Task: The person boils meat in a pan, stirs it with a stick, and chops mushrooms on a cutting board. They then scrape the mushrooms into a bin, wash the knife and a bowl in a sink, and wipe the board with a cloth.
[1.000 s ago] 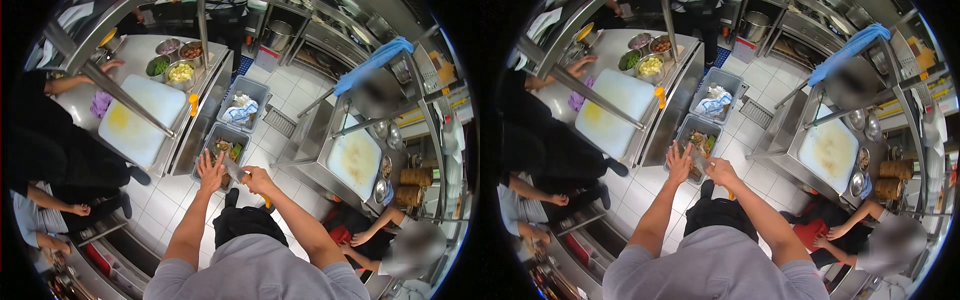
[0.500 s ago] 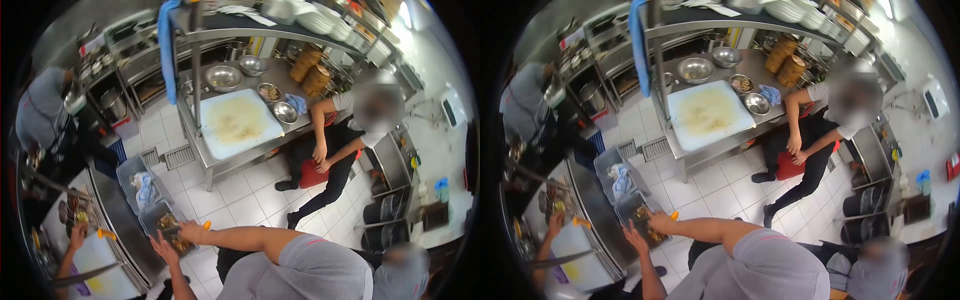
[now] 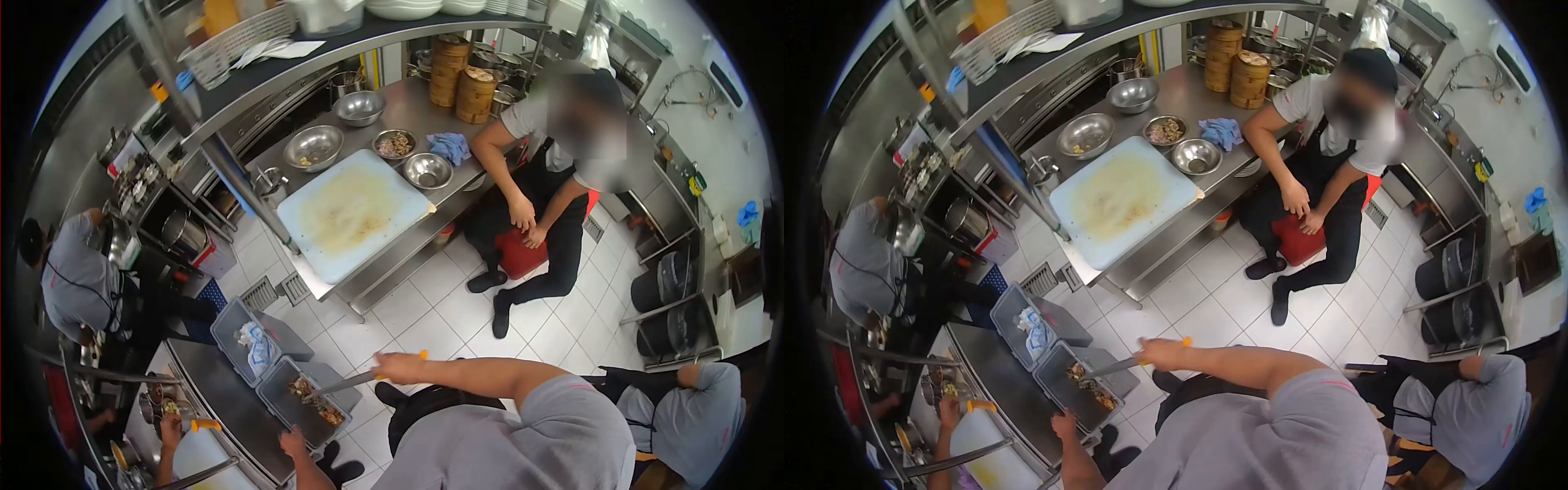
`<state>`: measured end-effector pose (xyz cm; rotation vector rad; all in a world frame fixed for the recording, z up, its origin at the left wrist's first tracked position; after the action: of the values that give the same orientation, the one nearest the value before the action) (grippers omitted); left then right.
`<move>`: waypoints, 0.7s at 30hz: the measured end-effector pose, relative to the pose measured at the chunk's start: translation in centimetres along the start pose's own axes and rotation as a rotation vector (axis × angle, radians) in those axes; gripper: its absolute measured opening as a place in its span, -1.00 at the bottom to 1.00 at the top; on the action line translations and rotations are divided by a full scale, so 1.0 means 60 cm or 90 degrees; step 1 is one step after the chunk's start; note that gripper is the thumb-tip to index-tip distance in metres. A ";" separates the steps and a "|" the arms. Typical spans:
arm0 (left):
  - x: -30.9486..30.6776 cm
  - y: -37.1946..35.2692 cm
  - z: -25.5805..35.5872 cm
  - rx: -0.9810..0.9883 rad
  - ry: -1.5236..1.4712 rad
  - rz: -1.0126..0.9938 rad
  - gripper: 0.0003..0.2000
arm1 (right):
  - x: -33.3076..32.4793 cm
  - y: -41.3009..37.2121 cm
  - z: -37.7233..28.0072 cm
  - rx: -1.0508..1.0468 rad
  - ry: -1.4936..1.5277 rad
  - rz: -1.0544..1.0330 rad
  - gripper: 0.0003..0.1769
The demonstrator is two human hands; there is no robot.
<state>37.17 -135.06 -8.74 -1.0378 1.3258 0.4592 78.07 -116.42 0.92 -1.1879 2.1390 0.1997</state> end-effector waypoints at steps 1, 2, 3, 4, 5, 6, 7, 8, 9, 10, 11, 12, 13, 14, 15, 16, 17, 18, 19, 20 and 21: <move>-0.019 0.023 0.019 0.051 -0.047 0.052 -0.52 | -0.013 -0.043 0.046 0.066 0.028 -0.028 -0.69; -0.042 0.033 0.041 0.102 -0.093 0.102 -0.55 | -0.033 -0.091 0.088 0.118 0.048 -0.023 -0.69; -0.063 0.046 0.068 0.120 -0.133 0.167 -0.58 | -0.047 -0.144 0.127 0.168 0.068 -0.020 -0.69; -0.088 0.056 0.119 0.138 -0.177 0.233 -0.59 | -0.058 -0.199 0.168 0.162 0.067 0.018 -0.70; -0.100 0.065 0.184 0.188 -0.277 0.243 -0.62 | -0.073 -0.251 0.201 0.155 0.067 0.058 -0.69; -0.117 0.078 0.251 0.242 -0.375 0.251 -0.64 | -0.076 -0.308 0.240 0.194 0.068 0.077 -0.68; -0.120 0.076 0.343 0.314 -0.495 0.120 -0.73 | -0.084 -0.367 0.269 0.237 0.070 0.094 -0.66; -0.157 0.036 0.444 0.365 -0.450 0.084 -0.79 | -0.081 -0.424 0.307 0.295 0.063 0.103 -0.66; -0.162 0.015 0.532 0.395 -0.613 0.026 -0.80 | -0.067 -0.477 0.336 0.354 0.059 0.107 -0.66; -0.201 -0.032 0.636 0.511 -0.504 0.055 -0.83 | -0.058 -0.530 0.340 0.405 0.080 0.127 -0.65; -0.220 -0.067 0.727 0.547 -0.497 0.047 -0.85 | -0.066 -0.578 0.343 0.454 0.092 0.152 -0.65; -0.236 -0.111 0.821 0.609 -0.571 -0.037 -0.86 | -0.058 -0.622 0.351 0.499 0.097 0.183 -0.64; -0.256 -0.157 0.904 0.591 -0.634 -0.104 -0.84 | -0.041 -0.664 0.357 0.544 0.100 0.216 -0.64; -0.281 -0.192 0.983 0.640 -0.605 -0.101 -0.84 | -0.029 -0.698 0.364 0.569 0.108 0.248 -0.63; -0.300 -0.217 1.052 0.688 -0.569 -0.102 -0.84 | -0.005 -0.728 0.365 0.597 0.121 0.278 -0.62; -0.306 -0.226 1.120 0.694 -0.547 -0.114 -0.84 | 0.015 -0.757 0.359 0.621 0.143 0.329 -0.64; -0.307 -0.229 1.185 0.700 -0.526 -0.127 -0.84 | 0.029 -0.780 0.348 0.645 0.163 0.380 -0.65; -0.314 -0.225 1.241 0.691 -0.477 -0.076 -0.82 | 0.053 -0.802 0.335 0.691 0.192 0.417 -0.65; -0.320 -0.219 1.295 0.682 -0.431 -0.027 -0.80 | 0.073 -0.821 0.323 0.737 0.220 0.454 -0.65; -0.319 -0.210 1.338 0.675 -0.384 0.020 -0.77 | 0.096 -0.830 0.311 0.755 0.229 0.474 -0.64; -0.310 -0.186 1.386 0.693 -0.277 0.110 -0.74 | 0.121 -0.839 0.299 0.775 0.238 0.499 -0.63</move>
<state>88.42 -67.46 4.86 0.0848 1.0272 0.0302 124.39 -142.56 -8.14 0.3446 2.2562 -0.9292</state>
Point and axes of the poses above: each hand's wrist, its own y-axis towards the middle knuckle, its own x-axis out of the palm, z = x × y, the point moved 9 cm from there along y, towards the middle knuckle, and after that the axes turned 13 degrees about y, right-handed, at the moved point
